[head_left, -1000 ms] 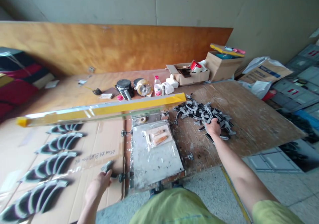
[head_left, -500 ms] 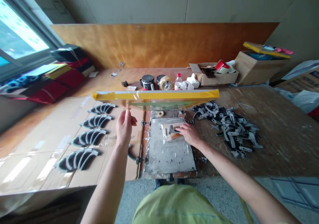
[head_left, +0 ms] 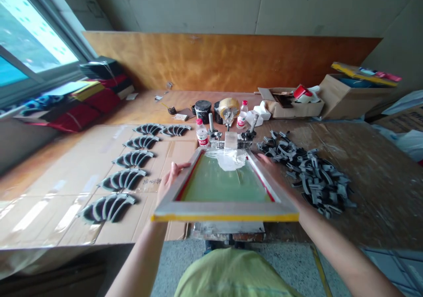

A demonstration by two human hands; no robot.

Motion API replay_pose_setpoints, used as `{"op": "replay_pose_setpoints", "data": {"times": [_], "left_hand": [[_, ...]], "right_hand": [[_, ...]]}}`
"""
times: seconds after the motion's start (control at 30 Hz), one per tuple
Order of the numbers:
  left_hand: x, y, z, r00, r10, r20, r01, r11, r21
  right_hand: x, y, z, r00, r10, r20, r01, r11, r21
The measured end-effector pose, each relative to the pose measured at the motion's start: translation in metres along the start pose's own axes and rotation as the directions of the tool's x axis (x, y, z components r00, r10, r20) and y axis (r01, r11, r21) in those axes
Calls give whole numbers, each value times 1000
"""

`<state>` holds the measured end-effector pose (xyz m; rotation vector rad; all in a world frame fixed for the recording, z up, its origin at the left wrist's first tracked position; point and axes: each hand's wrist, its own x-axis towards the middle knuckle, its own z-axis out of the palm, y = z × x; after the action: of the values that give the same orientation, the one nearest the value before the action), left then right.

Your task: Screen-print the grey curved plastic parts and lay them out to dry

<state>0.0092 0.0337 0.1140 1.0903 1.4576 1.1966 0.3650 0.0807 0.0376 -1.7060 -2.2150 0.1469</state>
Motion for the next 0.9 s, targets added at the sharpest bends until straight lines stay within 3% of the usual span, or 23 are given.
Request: {"op": "replay_pose_setpoints", "data": {"times": [0.1, 0.17, 0.23, 0.33, 0.4, 0.47, 0.53, 0.63, 0.73, 0.8, 0.9], "left_hand": [[-17, -43, -5, 979, -183, 88, 179, 983, 52], [-19, -77, -4, 972, -220, 80, 213, 974, 82], [-18, -104, 0, 974, -223, 50, 216, 969, 121], [-15, -126, 5, 978, -208, 31, 200, 967, 157], [-14, -130, 6, 979, -203, 37, 195, 969, 155], [-15, -130, 6, 978, -205, 40, 197, 970, 140], [-16, -129, 5, 975, -217, 40, 211, 969, 131], [-16, -129, 5, 971, -238, 37, 231, 964, 134], [-16, -128, 6, 972, -234, 28, 228, 964, 138], [-16, -127, 7, 974, -224, 16, 220, 966, 139], [-15, -127, 6, 975, -221, 14, 217, 967, 135]], "right_hand": [[37, -5, -17, 987, 5, -161, 0, 1000, 31], [61, -24, -18, 982, -92, -165, 98, 995, 29], [80, -46, -13, 984, -167, -65, 166, 986, -12], [90, -68, 0, 983, -127, 132, 137, 988, -69], [83, -73, 9, 974, -81, 210, 103, 990, -99], [67, -71, 15, 969, -113, 222, 140, 984, -110], [45, -67, 16, 950, -225, 217, 249, 965, -87], [19, -56, 7, 884, -397, 245, 413, 911, -14], [19, -46, -8, 838, -473, 273, 474, 878, 68], [28, -45, -11, 844, -468, 261, 458, 883, 102], [33, -51, 2, 905, -402, 141, 394, 915, 86]]}}
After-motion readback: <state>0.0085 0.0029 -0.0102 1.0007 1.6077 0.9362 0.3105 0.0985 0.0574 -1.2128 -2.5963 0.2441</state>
